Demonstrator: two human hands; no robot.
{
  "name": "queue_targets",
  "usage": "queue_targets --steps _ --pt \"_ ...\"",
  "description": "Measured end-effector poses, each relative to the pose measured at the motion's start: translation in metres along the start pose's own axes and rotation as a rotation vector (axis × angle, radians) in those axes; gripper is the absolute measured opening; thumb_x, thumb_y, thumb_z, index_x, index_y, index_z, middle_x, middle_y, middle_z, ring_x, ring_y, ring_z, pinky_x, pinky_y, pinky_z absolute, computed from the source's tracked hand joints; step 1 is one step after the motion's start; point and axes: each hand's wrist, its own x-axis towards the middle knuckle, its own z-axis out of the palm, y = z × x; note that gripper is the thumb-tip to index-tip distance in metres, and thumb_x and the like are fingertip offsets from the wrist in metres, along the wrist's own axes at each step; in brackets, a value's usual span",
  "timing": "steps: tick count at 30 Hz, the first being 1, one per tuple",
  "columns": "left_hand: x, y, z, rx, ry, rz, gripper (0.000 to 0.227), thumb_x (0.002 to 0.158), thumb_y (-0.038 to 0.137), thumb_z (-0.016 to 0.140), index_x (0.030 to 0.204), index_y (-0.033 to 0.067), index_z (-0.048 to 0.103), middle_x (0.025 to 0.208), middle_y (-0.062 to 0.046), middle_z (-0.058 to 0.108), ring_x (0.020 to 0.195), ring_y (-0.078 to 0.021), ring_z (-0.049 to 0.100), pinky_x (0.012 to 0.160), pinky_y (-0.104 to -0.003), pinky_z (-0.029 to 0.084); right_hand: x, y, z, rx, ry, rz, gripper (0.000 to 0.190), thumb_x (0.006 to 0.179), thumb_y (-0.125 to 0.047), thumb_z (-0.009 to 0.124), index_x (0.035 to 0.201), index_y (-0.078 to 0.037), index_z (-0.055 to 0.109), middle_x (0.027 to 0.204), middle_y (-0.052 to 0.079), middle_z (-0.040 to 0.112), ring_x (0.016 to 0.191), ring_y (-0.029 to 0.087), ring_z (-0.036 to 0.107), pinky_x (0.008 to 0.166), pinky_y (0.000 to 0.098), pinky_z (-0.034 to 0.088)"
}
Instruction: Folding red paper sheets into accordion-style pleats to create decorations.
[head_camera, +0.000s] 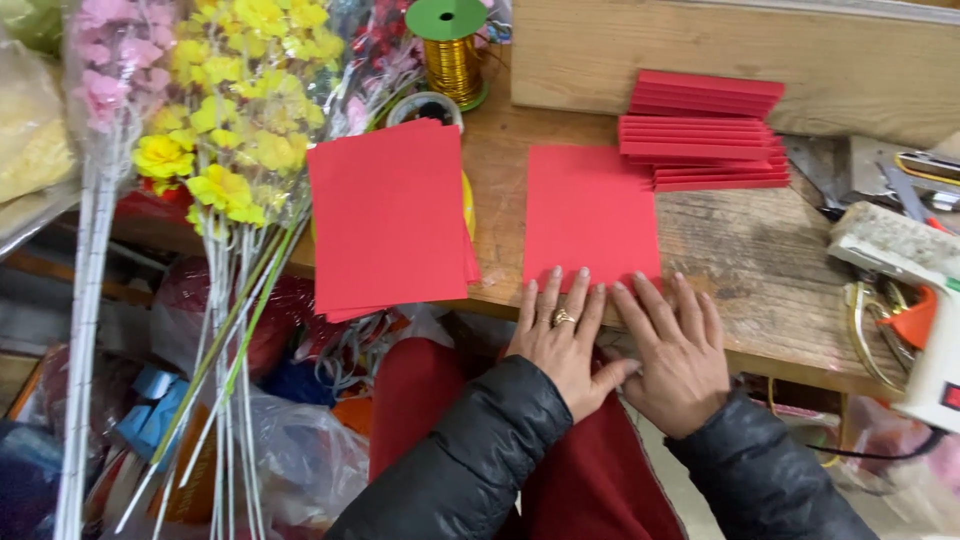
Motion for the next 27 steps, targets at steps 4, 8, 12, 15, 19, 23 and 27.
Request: queue_targets --steps 4,8,12,15,19,23,27 --pt "0.0 -0.001 0.001 0.006 -0.006 0.01 0.1 0.094 0.077 0.031 0.163 0.0042 0.032 0.173 -0.022 0.018 0.159 -0.0506 0.009 0.129 -0.063 -0.005 0.011 -0.004 -0.006 -0.107 -0.056 -0.006 0.098 0.079 -0.061 0.066 0.167 -0.037 0.032 0.163 0.001 0.039 0.159 0.04 0.022 0.128 0.0568 0.014" --pt "0.001 -0.003 0.006 0.049 -0.024 0.005 0.098 0.095 0.075 0.035 0.165 0.0073 0.026 0.174 -0.019 0.015 0.159 -0.0478 0.007 0.129 -0.063 -0.006 0.014 -0.01 -0.011 -0.135 -0.074 -0.015 0.088 0.084 -0.057 0.066 0.163 -0.031 0.039 0.16 0.004 0.042 0.16 0.04 0.018 0.129 0.0569 0.008" --pt "0.002 -0.004 0.007 0.077 -0.064 -0.013 0.099 0.096 0.077 0.032 0.166 0.0094 0.021 0.175 -0.018 0.011 0.16 -0.047 0.003 0.128 -0.062 -0.006 0.015 -0.011 -0.014 -0.153 -0.078 -0.016 0.086 0.083 -0.055 0.065 0.161 -0.028 0.042 0.162 0.005 0.039 0.162 0.043 0.012 0.127 0.0616 0.007" --pt "0.002 -0.006 0.007 0.04 -0.07 -0.007 0.097 0.099 0.077 0.026 0.167 0.0075 0.019 0.175 -0.02 0.011 0.159 -0.0485 0.004 0.127 -0.063 -0.005 0.012 0.005 -0.026 -0.176 -0.113 0.026 0.098 0.073 -0.061 0.072 0.161 -0.028 0.043 0.163 0.006 0.038 0.161 0.043 0.013 0.124 0.062 0.014" --pt "0.001 -0.002 0.006 0.042 -0.058 -0.004 0.098 0.1 0.078 0.023 0.167 0.0065 0.019 0.174 -0.022 0.012 0.159 -0.0503 0.005 0.126 -0.064 -0.005 -0.004 0.032 -0.019 -0.138 -0.099 0.034 0.095 0.079 -0.062 0.066 0.163 -0.028 0.039 0.162 0.003 0.037 0.159 0.043 0.019 0.12 0.0617 0.021" --pt "0.015 0.012 0.001 0.092 -0.068 -0.028 0.108 0.091 0.087 0.024 0.167 0.0114 0.014 0.169 -0.029 0.019 0.154 -0.0603 0.008 0.122 -0.073 -0.002 -0.003 0.038 -0.011 -0.119 -0.058 0.014 0.095 0.081 -0.062 0.066 0.164 -0.025 0.039 0.162 0.005 0.038 0.154 0.041 0.027 0.116 0.0581 0.027" --pt "0.023 0.033 0.006 0.121 -0.156 -0.121 0.116 0.081 0.093 0.028 0.169 0.0199 0.008 0.163 -0.034 0.018 0.147 -0.0723 0.006 0.12 -0.079 -0.001 -0.007 0.041 -0.005 -0.178 -0.068 -0.005 0.101 0.076 -0.058 0.072 0.165 -0.025 0.038 0.162 0.005 0.04 0.151 0.038 0.035 0.115 0.0551 0.032"
